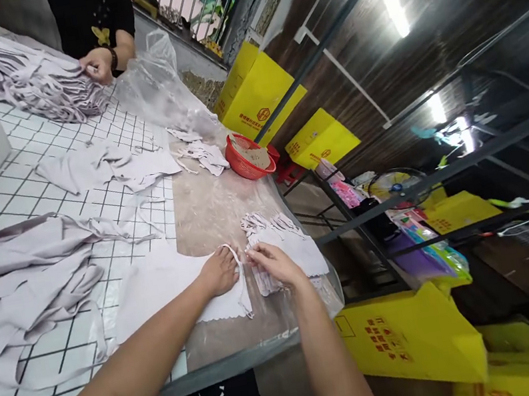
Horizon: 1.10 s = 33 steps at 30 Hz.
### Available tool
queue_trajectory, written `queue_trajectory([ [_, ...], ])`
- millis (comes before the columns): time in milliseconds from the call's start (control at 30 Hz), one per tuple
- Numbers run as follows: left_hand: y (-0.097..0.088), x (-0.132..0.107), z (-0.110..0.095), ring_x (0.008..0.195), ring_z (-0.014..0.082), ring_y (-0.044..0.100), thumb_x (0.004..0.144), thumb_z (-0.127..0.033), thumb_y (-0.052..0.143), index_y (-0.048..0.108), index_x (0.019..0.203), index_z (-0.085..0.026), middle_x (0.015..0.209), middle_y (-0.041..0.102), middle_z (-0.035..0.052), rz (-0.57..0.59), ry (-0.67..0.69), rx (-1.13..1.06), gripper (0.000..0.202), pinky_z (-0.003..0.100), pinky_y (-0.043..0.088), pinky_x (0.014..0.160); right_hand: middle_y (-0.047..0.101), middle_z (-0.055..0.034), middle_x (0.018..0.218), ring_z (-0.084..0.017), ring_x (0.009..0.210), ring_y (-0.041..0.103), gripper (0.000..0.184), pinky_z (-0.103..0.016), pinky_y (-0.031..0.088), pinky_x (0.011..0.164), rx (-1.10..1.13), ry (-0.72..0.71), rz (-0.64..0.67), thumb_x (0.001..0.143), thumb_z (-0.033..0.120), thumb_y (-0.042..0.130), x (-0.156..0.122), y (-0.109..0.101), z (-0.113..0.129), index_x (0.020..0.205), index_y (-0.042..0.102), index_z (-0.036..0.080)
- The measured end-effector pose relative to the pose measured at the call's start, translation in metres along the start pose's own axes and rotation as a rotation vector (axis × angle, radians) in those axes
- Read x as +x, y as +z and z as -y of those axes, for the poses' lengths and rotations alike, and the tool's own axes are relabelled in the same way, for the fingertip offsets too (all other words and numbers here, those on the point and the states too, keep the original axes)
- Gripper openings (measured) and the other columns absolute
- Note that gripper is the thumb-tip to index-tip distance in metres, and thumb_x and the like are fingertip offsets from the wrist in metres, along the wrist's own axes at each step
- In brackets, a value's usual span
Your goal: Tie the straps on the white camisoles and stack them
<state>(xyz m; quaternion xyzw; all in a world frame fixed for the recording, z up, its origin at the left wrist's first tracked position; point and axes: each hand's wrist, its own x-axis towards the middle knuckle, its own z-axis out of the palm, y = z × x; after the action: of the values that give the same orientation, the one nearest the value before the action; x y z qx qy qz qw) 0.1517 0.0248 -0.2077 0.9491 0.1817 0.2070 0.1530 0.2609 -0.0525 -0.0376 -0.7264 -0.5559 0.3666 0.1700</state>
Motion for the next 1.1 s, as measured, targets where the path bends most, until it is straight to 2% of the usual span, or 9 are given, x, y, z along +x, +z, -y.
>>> queue_trajectory([
  [67,0.000,0.000,0.000,0.138,0.0311,0.041,0.092,-0.036,0.048,0.056,0.134,-0.008,0.144,0.052,0.0194,-0.014,0.005,0.021,0.051,0.048,0.028,0.115,0.070,-0.0061,0.093,-0.017,0.087,0.066,0.023,-0.027,0.051,0.074,-0.019,0.143,-0.168,0.092,0.037,0.051,0.021,0.018,-0.016,0.094,0.061,0.017],
  [133,-0.003,0.000,0.000,0.135,0.0310,0.045,0.091,-0.036,0.049,0.061,0.127,-0.008,0.136,0.059,0.0188,-0.013,0.004,0.043,0.047,0.047,0.029,0.114,0.069,-0.0054,0.089,-0.016,0.085,0.066,0.015,-0.025,0.050,0.073,-0.056,0.224,-0.254,0.089,0.029,0.055,0.044,0.033,-0.026,0.093,0.060,0.016],
  [333,-0.015,0.000,-0.004,0.129,0.0330,0.050,0.091,-0.037,0.050,0.067,0.118,-0.006,0.130,0.062,0.0215,0.026,-0.007,0.082,0.044,0.047,0.031,0.114,0.067,-0.0015,0.077,-0.016,0.078,0.064,0.016,-0.025,0.049,0.072,-0.069,0.253,-0.264,0.076,0.012,0.064,0.082,0.043,-0.029,0.091,0.062,0.016],
  [467,-0.015,0.000,-0.003,0.137,0.0319,0.043,0.092,-0.039,0.050,0.062,0.127,-0.010,0.139,0.056,0.0192,0.044,-0.017,0.064,0.047,0.047,0.030,0.115,0.066,0.0008,0.068,-0.014,0.069,0.063,0.018,-0.023,0.048,0.068,0.012,0.212,-0.163,0.079,0.009,0.057,0.062,0.034,-0.024,0.095,0.063,0.015],
  [600,-0.013,0.000,-0.003,0.144,0.0325,0.034,0.095,-0.042,0.047,0.051,0.140,-0.012,0.152,0.043,0.0190,0.064,-0.033,0.048,0.054,0.048,0.028,0.116,0.066,0.0006,0.064,-0.013,0.060,0.059,0.009,-0.022,0.042,0.058,0.123,0.090,0.080,0.084,0.023,0.058,0.004,0.018,-0.027,0.084,0.064,0.016],
  [700,-0.014,0.000,-0.004,0.145,0.0337,0.032,0.097,-0.041,0.044,0.048,0.142,-0.010,0.153,0.040,0.0205,0.091,-0.040,0.048,0.055,0.048,0.026,0.117,0.067,-0.0007,0.063,-0.011,0.053,0.049,0.026,-0.022,0.033,0.050,0.129,0.044,0.235,0.088,0.037,0.059,-0.040,0.005,-0.030,0.073,0.062,0.017],
  [800,-0.014,0.000,-0.005,0.146,0.0332,0.031,0.097,-0.041,0.045,0.048,0.143,-0.012,0.153,0.040,0.0195,0.082,-0.043,0.046,0.055,0.049,0.025,0.118,0.067,-0.0013,0.063,-0.010,0.051,0.045,0.033,-0.022,0.030,0.049,0.198,0.026,0.309,0.090,0.044,0.058,-0.062,-0.006,-0.031,0.075,0.064,0.016],
  [967,-0.013,-0.002,-0.005,0.147,0.0347,0.029,0.095,-0.043,0.048,0.047,0.143,-0.012,0.154,0.040,0.0192,0.066,-0.055,0.060,0.056,0.051,0.027,0.117,0.064,-0.0018,0.060,-0.011,0.054,0.051,0.038,-0.023,0.037,0.055,0.547,-0.236,0.391,0.084,0.053,0.067,-0.042,-0.013,-0.032,0.083,0.069,0.015],
  [1100,-0.015,-0.001,-0.007,0.143,0.0346,0.035,0.094,-0.041,0.052,0.045,0.143,-0.013,0.150,0.043,0.0202,0.022,-0.003,0.044,0.057,0.051,0.029,0.116,0.063,-0.0026,0.063,-0.011,0.055,0.046,0.040,-0.025,0.036,0.053,0.833,-0.378,0.167,0.079,0.057,0.070,0.008,-0.003,-0.029,0.080,0.072,0.017],
])
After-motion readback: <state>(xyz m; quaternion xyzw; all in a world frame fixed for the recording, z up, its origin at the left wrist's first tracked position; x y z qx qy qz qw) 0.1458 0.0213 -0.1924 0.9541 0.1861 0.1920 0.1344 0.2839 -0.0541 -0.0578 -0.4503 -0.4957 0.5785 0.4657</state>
